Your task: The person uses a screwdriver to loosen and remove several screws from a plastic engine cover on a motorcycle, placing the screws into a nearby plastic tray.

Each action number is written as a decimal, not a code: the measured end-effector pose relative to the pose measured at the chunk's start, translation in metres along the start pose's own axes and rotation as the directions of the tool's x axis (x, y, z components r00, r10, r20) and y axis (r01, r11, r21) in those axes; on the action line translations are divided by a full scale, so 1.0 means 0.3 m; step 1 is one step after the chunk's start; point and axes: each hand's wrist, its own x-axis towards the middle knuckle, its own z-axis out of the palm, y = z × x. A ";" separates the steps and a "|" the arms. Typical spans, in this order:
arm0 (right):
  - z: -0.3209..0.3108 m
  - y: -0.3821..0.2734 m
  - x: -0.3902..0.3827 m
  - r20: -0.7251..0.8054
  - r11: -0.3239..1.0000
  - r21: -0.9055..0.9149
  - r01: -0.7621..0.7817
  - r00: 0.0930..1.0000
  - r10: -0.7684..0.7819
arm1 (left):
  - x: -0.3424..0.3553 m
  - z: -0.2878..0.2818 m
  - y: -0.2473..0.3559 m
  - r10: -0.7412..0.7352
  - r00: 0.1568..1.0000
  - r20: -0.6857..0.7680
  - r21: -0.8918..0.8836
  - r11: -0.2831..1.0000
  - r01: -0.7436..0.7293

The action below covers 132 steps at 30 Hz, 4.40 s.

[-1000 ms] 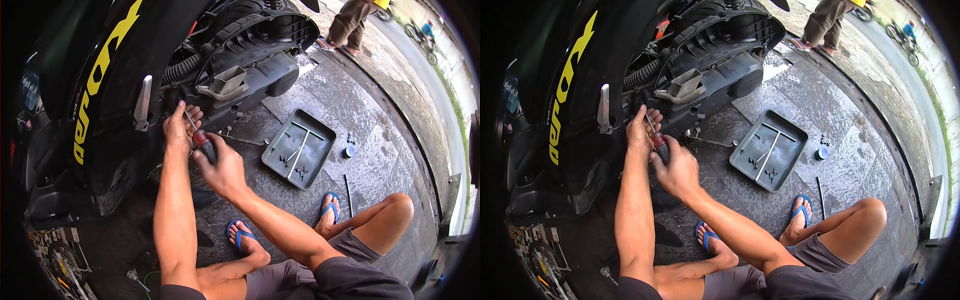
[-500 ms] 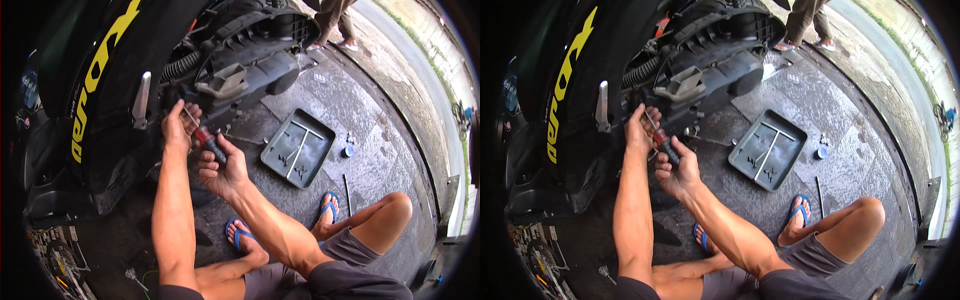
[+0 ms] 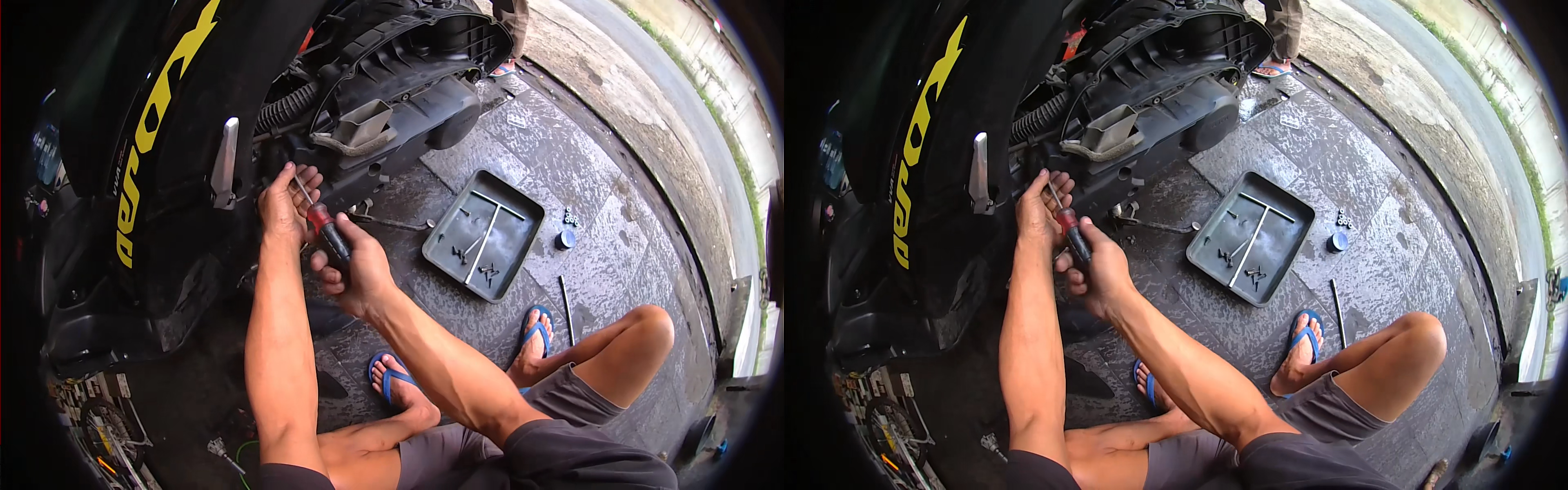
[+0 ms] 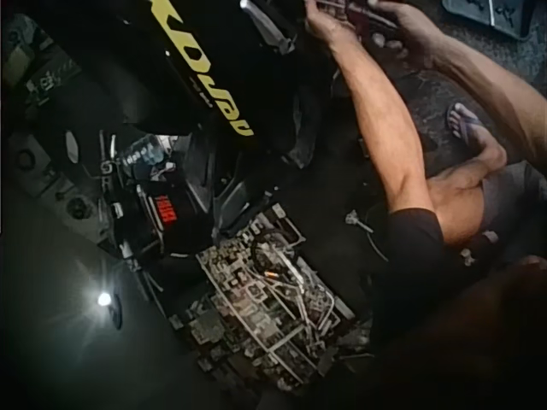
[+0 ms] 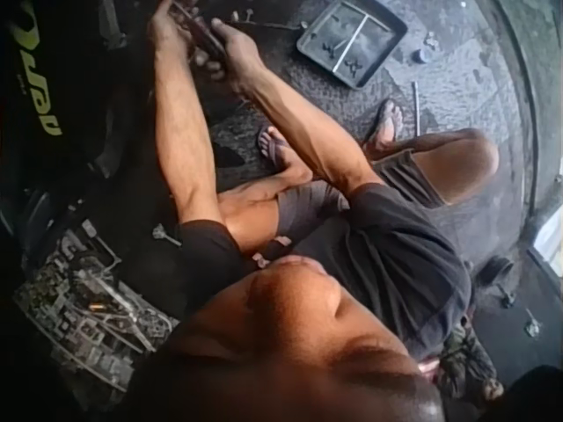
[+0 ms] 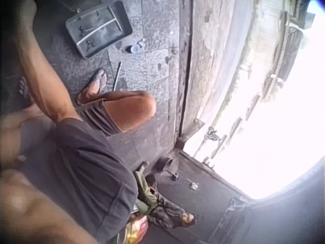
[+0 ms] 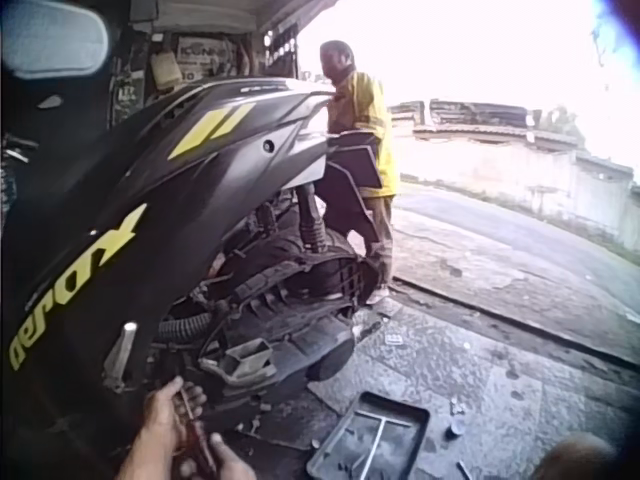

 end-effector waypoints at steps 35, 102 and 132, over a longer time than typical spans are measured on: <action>-0.391 -0.270 -0.377 -0.216 0.852 -0.465 0.241 0.902 -0.374 | -0.037 0.397 -1.153 -0.238 0.527 0.816 0.259 -0.664 -0.702; -0.419 0.163 -0.027 -0.238 0.736 -0.644 0.209 0.860 -0.452 | -0.017 -0.112 -0.380 -0.058 0.981 -0.184 0.274 0.956 0.107; -0.333 0.169 0.090 -0.388 0.961 -0.274 0.036 0.910 -0.144 | 0.025 -0.089 -0.319 -0.193 0.962 -0.191 0.385 0.887 0.254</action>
